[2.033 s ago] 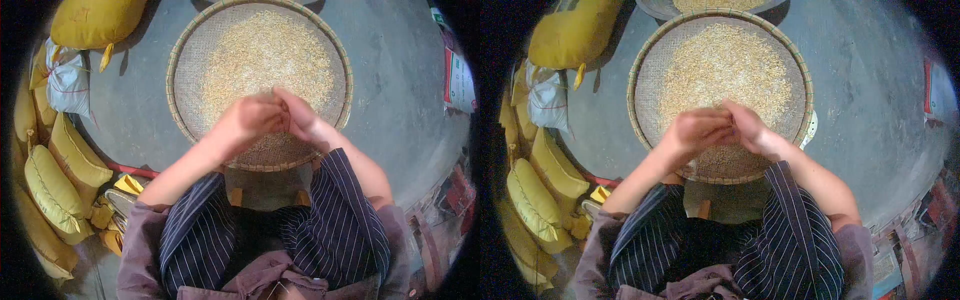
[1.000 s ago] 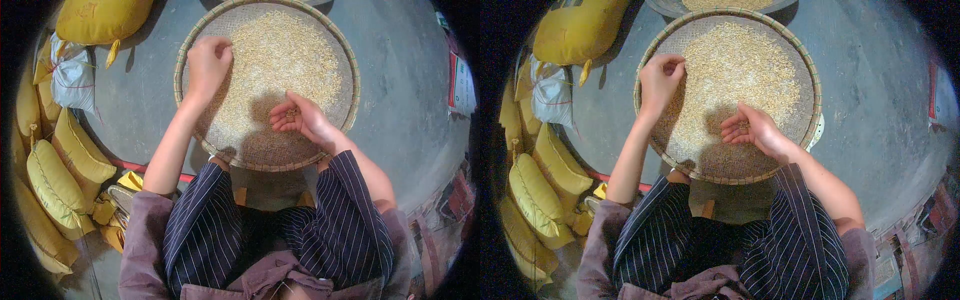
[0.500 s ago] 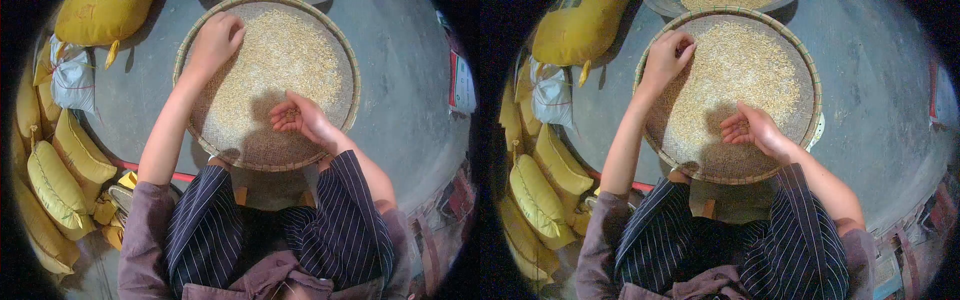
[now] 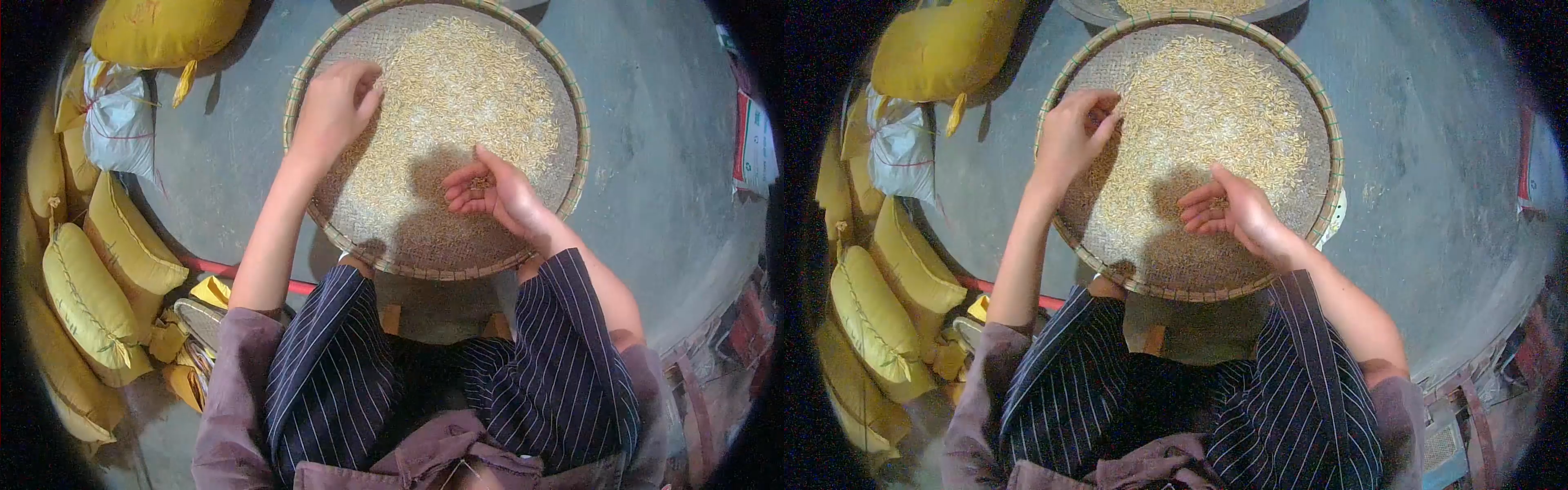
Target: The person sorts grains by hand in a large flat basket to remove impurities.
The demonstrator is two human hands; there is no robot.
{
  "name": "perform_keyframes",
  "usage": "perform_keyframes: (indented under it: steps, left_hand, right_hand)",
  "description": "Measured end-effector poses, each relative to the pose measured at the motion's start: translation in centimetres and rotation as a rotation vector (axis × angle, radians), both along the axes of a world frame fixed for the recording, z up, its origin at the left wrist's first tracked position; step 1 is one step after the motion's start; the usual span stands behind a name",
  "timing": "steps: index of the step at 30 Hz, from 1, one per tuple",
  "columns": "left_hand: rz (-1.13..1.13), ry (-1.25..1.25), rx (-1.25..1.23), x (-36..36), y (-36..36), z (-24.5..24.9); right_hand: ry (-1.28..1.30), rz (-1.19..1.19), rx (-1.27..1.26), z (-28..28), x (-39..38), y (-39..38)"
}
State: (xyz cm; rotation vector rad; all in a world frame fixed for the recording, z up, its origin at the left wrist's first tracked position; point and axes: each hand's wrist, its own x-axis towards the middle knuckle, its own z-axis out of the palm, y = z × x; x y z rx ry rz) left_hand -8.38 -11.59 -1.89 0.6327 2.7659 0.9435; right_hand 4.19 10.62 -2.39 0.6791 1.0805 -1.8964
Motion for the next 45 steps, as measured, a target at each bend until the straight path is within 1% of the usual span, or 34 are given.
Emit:
perform_keyframes:
  steps: [4, 9, 12, 17, 19, 22, 24, 28, 30, 34, 37, 38, 39, 40, 41, 43, 44, 45]
  left_hand:
    - [-0.015, -0.044, 0.035, 0.4, 0.2, 0.0]
    - [0.012, 0.043, 0.025, 0.5, 0.4, -1.1]
    - [0.018, 0.046, -0.023, 0.3, 0.4, -1.1]
    - [0.003, 0.072, -0.032, 0.0, 0.6, -1.1]
    - [-0.006, 0.095, -0.036, 0.1, 0.6, -1.1]
    - [0.013, 0.094, -0.021, 0.1, 0.7, -1.2]
    - [0.045, 0.105, -0.09, 0.2, 0.9, -1.2]
    - [0.089, 0.106, -0.096, 0.2, 1.0, -1.2]
    - [0.139, 0.035, -0.083, 0.1, 0.8, -1.2]
    - [0.162, -0.031, -0.092, 0.4, 0.8, 0.0]
    - [0.171, -0.045, -0.092, 1.6, 1.4, 2.2]
    - [0.146, -0.151, -0.013, 2.7, 2.2, 3.8]
    - [0.122, -0.257, 0.066, 4.1, 2.8, 5.0]
    - [-0.01, -0.314, 0.143, 5.6, 3.1, 5.8]
    - [-0.03, -0.502, 0.176, 7.2, 3.8, 5.8]
    - [-0.173, -0.552, 0.27, 9.7, 4.7, 5.4]
    - [-0.171, -0.552, 0.27, 10.2, 4.8, 4.7]
    - [-0.23, -0.506, 0.236, 10.8, 4.8, 4.1]
  right_hand:
    - [-0.007, -0.019, -0.004, 0.4, -0.1, 0.0]
    - [-0.018, -0.013, -0.008, 0.3, -0.1, -0.2]
    - [-0.023, -0.012, -0.017, 0.2, -0.1, -0.2]
    - [-0.017, 0.0, -0.002, 0.0, 0.0, -0.2]
    - [-0.037, -0.016, -0.04, -0.2, 0.0, -0.1]
    - [-0.029, -0.023, -0.013, -0.2, 0.0, -0.2]
    - [-0.035, -0.025, -0.005, -0.1, 0.0, -0.3]
    - [-0.05, -0.025, -0.024, -0.4, 0.0, -0.1]
    - [-0.04, -0.023, -0.03, -0.4, 0.1, 0.0]
    - [-0.003, -0.031, -0.05, 0.2, -0.1, -0.2]
    - [-0.03, -0.058, -0.124, 0.4, -0.4, -0.7]
    - [-0.031, -0.058, -0.123, 0.2, -0.3, -0.8]
    - [-0.064, -0.075, -0.18, 0.0, -0.2, -0.8]
    - [-0.096, -0.091, -0.238, -0.1, -0.2, -0.9]
    - [-0.096, -0.09, -0.237, 0.1, -0.1, -1.1]
    - [-0.16, -0.102, -0.147, 0.9, 0.4, -2.0]
    - [-0.161, -0.1, -0.148, 1.0, 0.6, -2.3]
    - [-0.188, -0.075, -0.122, 1.0, 0.9, -2.5]
